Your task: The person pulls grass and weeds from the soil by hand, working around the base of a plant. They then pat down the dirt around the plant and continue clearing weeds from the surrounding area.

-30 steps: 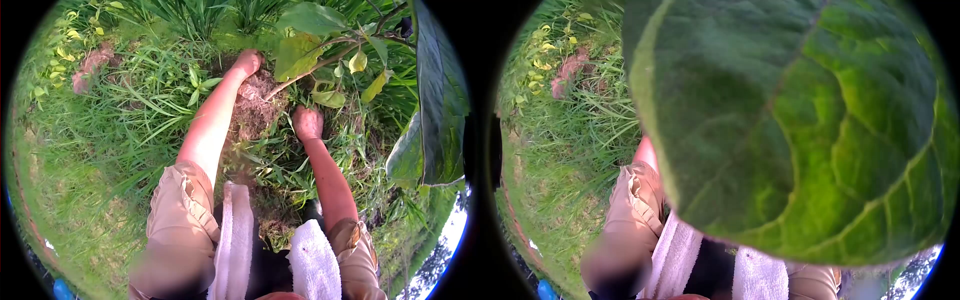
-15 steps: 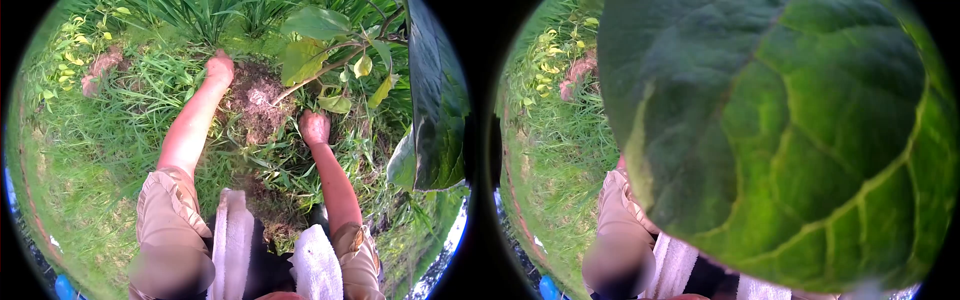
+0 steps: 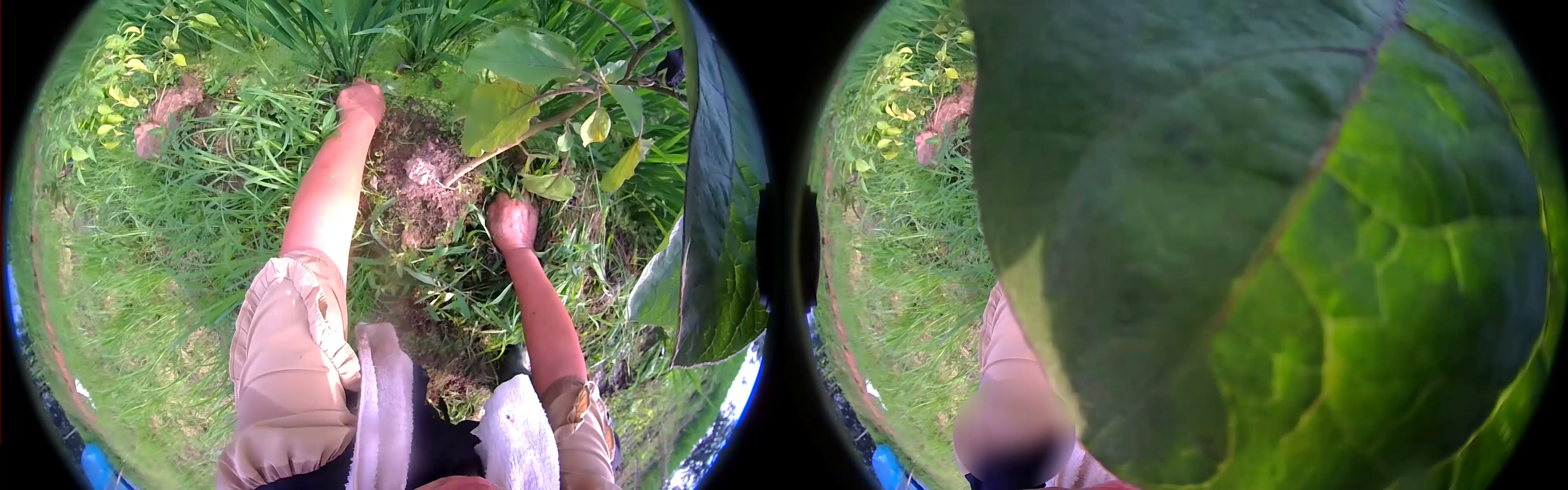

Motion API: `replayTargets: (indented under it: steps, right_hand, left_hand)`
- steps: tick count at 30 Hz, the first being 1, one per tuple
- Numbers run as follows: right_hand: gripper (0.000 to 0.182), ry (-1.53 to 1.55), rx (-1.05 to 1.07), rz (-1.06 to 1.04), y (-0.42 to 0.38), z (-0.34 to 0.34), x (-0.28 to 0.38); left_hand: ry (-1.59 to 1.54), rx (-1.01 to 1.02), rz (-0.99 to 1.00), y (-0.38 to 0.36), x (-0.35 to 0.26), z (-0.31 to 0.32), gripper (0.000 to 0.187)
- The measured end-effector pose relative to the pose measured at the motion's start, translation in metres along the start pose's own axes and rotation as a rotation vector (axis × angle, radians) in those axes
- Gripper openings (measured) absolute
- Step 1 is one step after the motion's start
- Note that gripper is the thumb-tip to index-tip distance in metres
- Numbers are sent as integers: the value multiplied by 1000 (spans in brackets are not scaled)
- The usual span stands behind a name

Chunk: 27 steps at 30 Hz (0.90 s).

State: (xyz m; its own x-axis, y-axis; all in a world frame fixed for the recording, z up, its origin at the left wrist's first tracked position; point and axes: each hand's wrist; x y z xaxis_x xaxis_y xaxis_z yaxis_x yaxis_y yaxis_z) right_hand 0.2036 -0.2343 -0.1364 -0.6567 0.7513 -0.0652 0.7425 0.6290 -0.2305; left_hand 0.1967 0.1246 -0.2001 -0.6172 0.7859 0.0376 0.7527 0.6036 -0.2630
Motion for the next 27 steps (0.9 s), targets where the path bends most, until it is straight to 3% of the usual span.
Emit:
replayTargets:
  steps: [2,5,6,7,9,10,11,12,13,15,17,19,21,23,25,26,27]
  right_hand:
    - [19,-14,61,22,1,-4,2]
    - [19,23,97,42,1,-14,5]
    - [19,6,79,35,0,-15,5]
    - [20,-8,61,27,0,-17,7]
    - [20,-16,68,20,3,-15,5]
    - [21,-1,102,28,4,-11,2]
    - [21,14,133,29,4,-7,2]
    - [21,0,45,16,2,-7,4]
    - [21,16,86,15,4,-3,2]
    - [21,-4,51,24,-1,-15,7]
    - [21,-20,67,30,0,-15,8]
    - [21,12,21,6,0,-13,5]
    - [20,89,-84,-45,1,-5,-1]
    - [19,62,-37,4,3,-1,0]
    - [27,30,78,33,3,0,0]
    - [23,20,12,24,3,4,-1]
    - [22,18,45,35,2,3,1]
  left_hand:
    - [26,-8,-17,4,-1,0,29]
    - [-174,45,144,-15,2,-24,25]
    - [-268,111,138,-37,-12,-42,24]
    - [-157,273,147,-55,-32,-46,21]
    - [-195,116,315,-102,-47,-61,18]
    - [-180,-68,325,-102,-42,-44,18]
    - [-70,79,231,-101,-30,-53,21]
    - [-12,-64,115,-93,-16,-45,22]
    - [49,-212,-1,-85,-2,-39,23]
    - [38,-46,-36,-71,20,-32,24]
    - [-28,79,51,-66,21,-39,25]
    - [-27,77,94,-85,11,-55,25]
    - [-236,17,128,-104,2,-58,25]
    - [-227,158,154,-133,-16,-62,26]
    - [-658,264,87,-149,-12,-79,25]
    - [-874,312,48,-153,-7,-82,25]
    - [-171,-363,271,-144,2,-63,28]
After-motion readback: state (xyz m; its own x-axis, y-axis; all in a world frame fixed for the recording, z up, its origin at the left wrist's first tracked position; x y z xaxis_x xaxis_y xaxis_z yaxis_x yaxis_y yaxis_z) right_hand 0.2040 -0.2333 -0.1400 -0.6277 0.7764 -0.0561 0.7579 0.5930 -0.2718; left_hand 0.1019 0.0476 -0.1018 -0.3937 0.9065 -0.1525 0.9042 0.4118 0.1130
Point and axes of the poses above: each hand's wrist, its own y-axis towards the middle knuckle, its own z-axis out of the palm, x = y × z, and after that the axes turned 8 degrees about x, right-handed
